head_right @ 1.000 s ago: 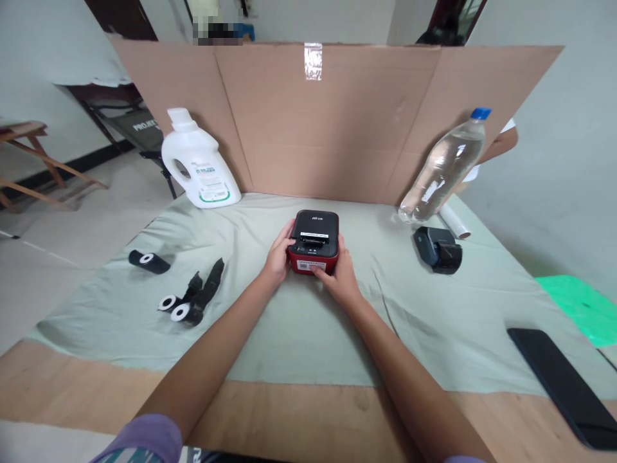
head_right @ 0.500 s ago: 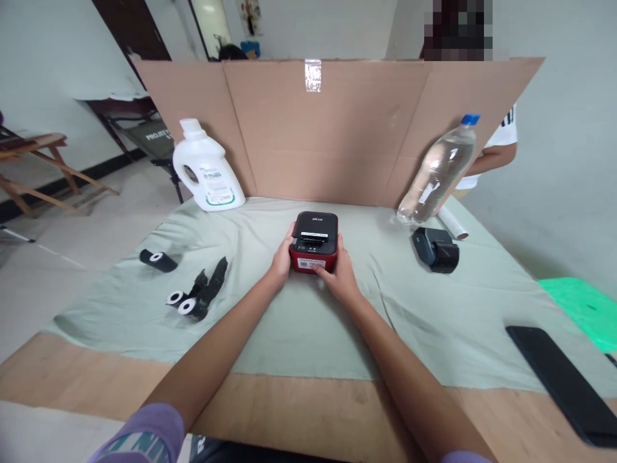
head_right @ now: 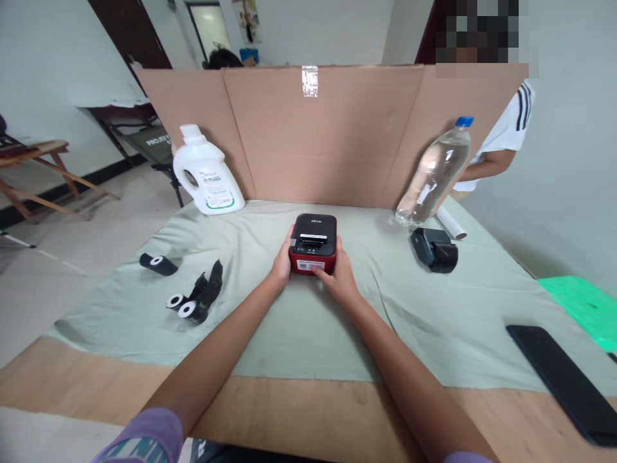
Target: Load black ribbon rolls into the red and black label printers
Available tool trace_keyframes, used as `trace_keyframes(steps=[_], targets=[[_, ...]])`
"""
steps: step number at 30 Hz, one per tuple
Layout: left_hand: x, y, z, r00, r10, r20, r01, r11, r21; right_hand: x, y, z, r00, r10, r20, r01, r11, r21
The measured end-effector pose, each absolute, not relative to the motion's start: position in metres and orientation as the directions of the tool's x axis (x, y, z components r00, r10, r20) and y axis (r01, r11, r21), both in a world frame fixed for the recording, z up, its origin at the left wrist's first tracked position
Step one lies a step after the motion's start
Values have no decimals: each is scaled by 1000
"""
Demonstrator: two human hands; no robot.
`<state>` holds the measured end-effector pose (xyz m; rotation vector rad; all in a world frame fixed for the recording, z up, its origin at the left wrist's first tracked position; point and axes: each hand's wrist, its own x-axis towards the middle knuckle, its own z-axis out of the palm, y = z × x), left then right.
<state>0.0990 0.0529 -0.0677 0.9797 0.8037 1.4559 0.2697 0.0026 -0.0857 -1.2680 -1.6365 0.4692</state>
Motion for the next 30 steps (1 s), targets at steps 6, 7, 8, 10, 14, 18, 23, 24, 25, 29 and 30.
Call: trace_keyframes(steps=[6, 7, 8, 10, 14, 18, 23, 24, 25, 29, 30], targets=[[100, 52, -63, 3, 995, 100, -455, -88, 886, 270, 4, -90, 31, 899, 437, 530, 356, -770], [100, 52, -61, 12, 997, 77, -465, -62, 883, 270, 4, -90, 32, 898, 439, 528, 357, -770], [100, 51, -58, 25, 998, 52, -473, -34, 881, 270, 4, -90, 32, 896, 442, 527, 361, -769], [100, 49, -53, 50, 999, 14, -475, 12, 880, 269, 4, -89, 30, 893, 450, 529, 368, -765], [101, 46, -47, 63, 998, -6, -469, 35, 882, 269, 3, -88, 31, 890, 455, 537, 369, -758], [103, 45, -45, 42, 999, -22, -467, 39, 883, 269, 3, -88, 28, 889, 456, 531, 373, -761], [105, 46, -42, 28, 999, -39, -485, 48, 873, 271, 3, -86, 33, 887, 461, 510, 382, -771], [106, 46, -41, 37, 998, -45, -495, 58, 867, 271, 3, -86, 34, 887, 461, 507, 382, -773], [106, 46, -40, 44, 998, -54, -506, 69, 859, 271, 3, -86, 35, 887, 460, 506, 381, -774], [101, 50, -35, 41, 992, -123, -523, 126, 843, 271, 2, -86, 35, 889, 456, 498, 380, -779], [99, 51, -34, 36, 988, -153, -518, 150, 842, 271, 2, -86, 37, 889, 457, 495, 381, -781]])
